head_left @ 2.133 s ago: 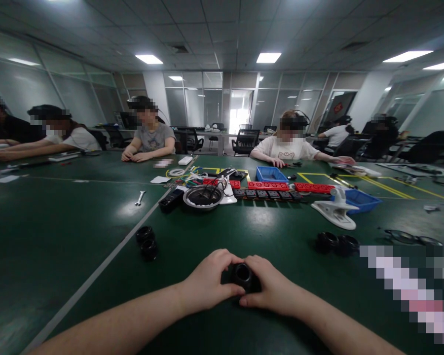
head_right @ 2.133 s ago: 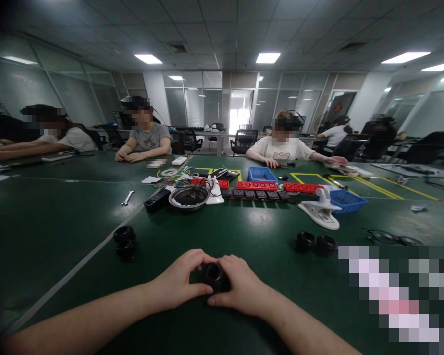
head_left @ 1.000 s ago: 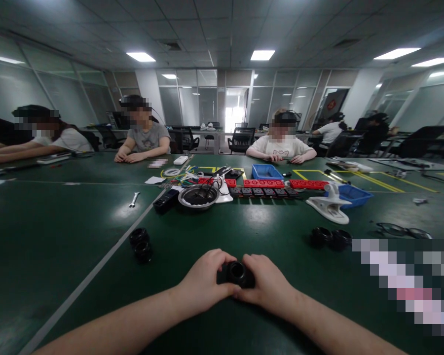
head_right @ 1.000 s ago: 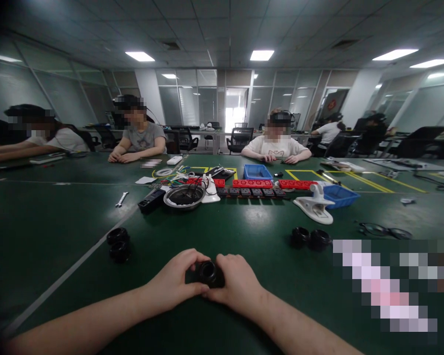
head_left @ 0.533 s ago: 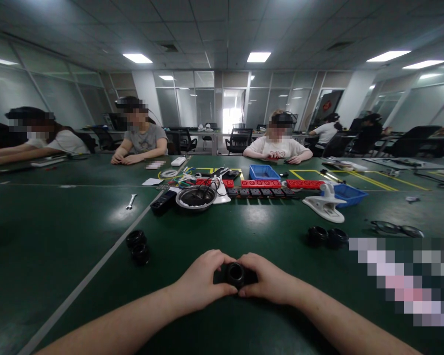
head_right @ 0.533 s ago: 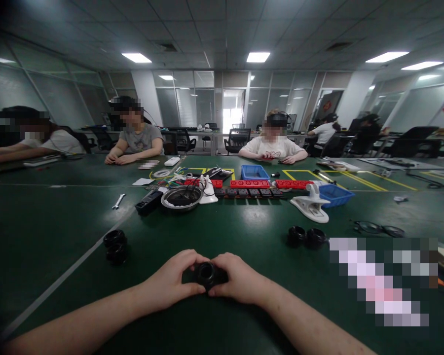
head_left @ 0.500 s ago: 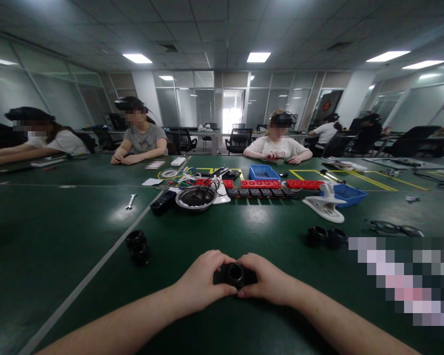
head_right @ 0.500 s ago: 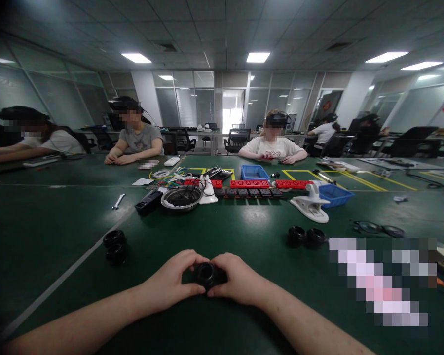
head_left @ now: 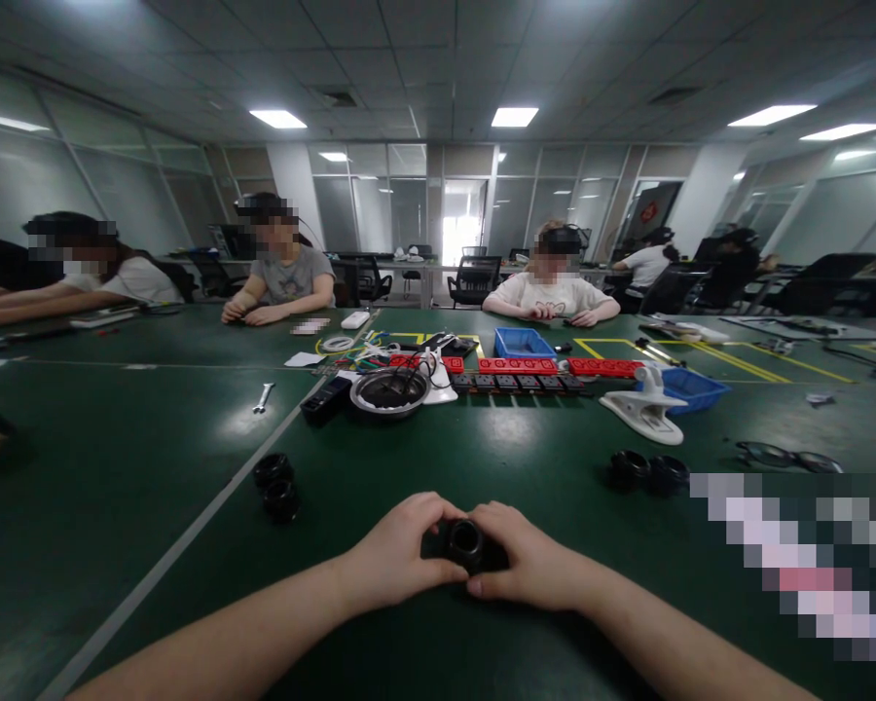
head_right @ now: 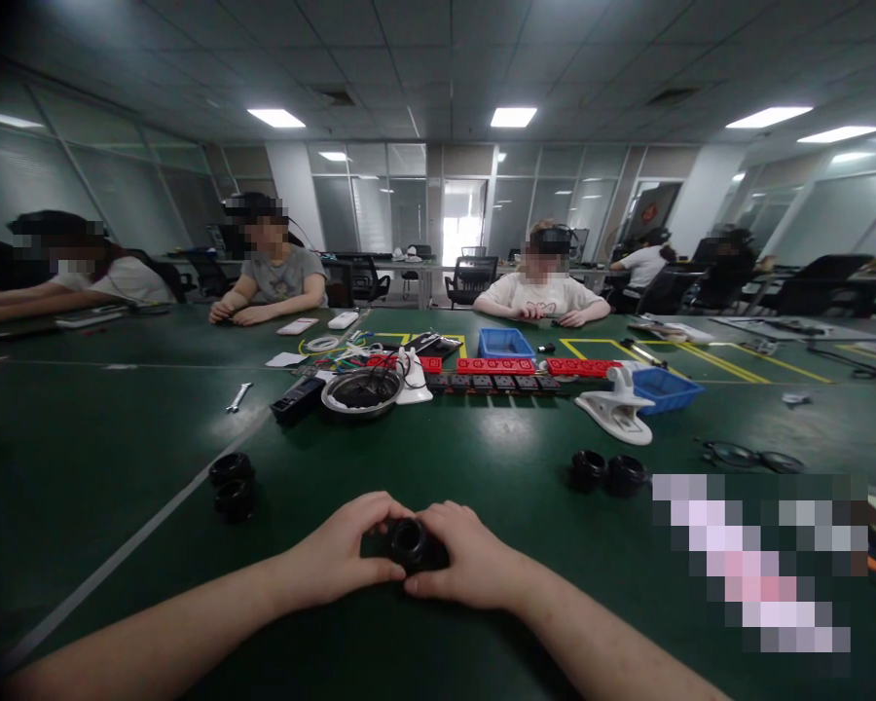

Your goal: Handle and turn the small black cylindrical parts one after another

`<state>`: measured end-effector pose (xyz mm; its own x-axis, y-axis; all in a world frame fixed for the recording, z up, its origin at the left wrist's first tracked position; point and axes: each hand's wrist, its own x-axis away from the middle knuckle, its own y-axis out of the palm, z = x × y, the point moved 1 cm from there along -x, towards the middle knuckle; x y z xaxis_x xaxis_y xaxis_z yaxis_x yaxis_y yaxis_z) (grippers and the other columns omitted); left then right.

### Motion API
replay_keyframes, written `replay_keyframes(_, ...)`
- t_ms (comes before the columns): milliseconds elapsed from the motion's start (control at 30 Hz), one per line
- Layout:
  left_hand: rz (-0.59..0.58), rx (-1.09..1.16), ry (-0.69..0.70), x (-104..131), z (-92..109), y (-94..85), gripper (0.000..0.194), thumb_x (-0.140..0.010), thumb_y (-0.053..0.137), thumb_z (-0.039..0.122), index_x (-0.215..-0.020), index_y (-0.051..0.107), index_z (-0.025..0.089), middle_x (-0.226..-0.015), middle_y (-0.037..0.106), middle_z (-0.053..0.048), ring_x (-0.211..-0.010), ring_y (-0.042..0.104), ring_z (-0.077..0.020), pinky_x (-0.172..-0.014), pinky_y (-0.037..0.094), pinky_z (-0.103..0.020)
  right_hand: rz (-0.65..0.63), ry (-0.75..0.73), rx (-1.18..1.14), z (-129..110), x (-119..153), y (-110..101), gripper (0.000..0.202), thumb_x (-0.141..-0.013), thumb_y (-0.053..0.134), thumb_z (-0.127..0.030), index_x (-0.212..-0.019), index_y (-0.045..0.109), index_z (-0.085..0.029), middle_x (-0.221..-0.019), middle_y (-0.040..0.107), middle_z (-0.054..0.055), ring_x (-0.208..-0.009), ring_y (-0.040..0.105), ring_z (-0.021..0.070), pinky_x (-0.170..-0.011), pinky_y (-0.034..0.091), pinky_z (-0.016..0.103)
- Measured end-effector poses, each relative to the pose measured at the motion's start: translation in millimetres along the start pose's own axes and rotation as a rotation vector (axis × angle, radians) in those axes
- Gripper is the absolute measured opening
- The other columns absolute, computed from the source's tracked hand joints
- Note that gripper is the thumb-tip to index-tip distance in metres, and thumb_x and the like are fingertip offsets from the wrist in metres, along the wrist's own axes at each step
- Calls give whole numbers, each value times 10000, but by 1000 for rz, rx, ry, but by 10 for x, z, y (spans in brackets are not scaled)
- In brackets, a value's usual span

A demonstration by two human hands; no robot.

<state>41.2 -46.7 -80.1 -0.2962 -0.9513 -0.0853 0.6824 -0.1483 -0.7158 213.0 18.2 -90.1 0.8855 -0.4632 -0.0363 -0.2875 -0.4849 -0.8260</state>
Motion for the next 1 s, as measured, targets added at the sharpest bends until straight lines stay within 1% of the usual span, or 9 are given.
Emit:
replay_keyframes(67,-34,1,30,5,-12,-8,372,-643,720,232,-979,561,210,-887,533,13,-819,494,-161,-711,390,-246,-70,-30,-46,49,-5,-50,315,-631,719,-270,-897,578,-177,-855,556,6,-825,489,181,-737,372,281)
replay_keyframes(167,-45,-18,43,17,-2,0,387,-627,739,257,-971,567,213,-869,536,14,-815,493,-165,-710,386,-247,-83,-10,-66,98,-18,-52,273,-611,740,-250,-821,589,-164,-798,552,-7,-782,490,166,-681,373,247)
replay_keyframes(333,32,-48,-21,24,33,49,348,-622,736,268,-921,574,192,-850,536,2,-803,495,-175,-691,388,-258,37,147,98,43,-29,76,372,-568,739,-432,-741,553,-161,-720,537,0,-667,480,159,-567,335,236)
replay_keyframes(467,123,-68,-88,17,56,76,320,-622,722,216,-902,570,185,-863,544,-3,-825,494,-185,-717,387,-275,140,209,303,-60,-29,158,349,-679,613,-498,-749,543,-164,-722,566,36,-688,493,195,-629,335,299)
replay_keyframes(533,135,-74,-96,13,62,70,314,-626,716,209,-903,570,185,-866,546,-4,-829,493,-188,-723,386,-281,157,217,338,-86,-21,166,364,-686,598,-513,-776,545,-164,-751,575,48,-717,499,214,-663,339,327)
replay_keyframes(633,102,-69,-67,12,48,41,321,-630,714,204,-917,570,184,-855,539,-2,-816,492,-184,-718,387,-278,161,157,277,-81,-4,136,448,-622,660,-517,-875,542,-167,-853,566,53,-792,492,229,-708,349,341)
replay_keyframes(733,25,-30,-12,17,14,10,344,-636,717,222,-946,568,196,-854,528,6,-800,491,-171,-706,392,-264,74,57,105,-34,3,72,472,-584,731,-401,-956,537,-184,-921,541,31,-855,479,211,-748,362,318)
replay_keyframes(867,-24,0,19,22,-2,-11,376,-639,720,226,-979,563,206,-883,528,7,-818,493,-166,-711,393,-252,-61,2,-43,59,-11,-8,309,-605,740,-260,-850,573,-171,-855,529,2,-824,481,175,-720,376,265)
replay_keyframes(1000,-10,-23,-3,17,19,12,368,-628,726,244,-958,567,206,-867,530,7,-812,494,-172,-700,393,-256,-34,62,-38,92,-34,26,343,-562,770,-292,-806,567,-164,-796,524,-7,-750,481,160,-627,365,231)
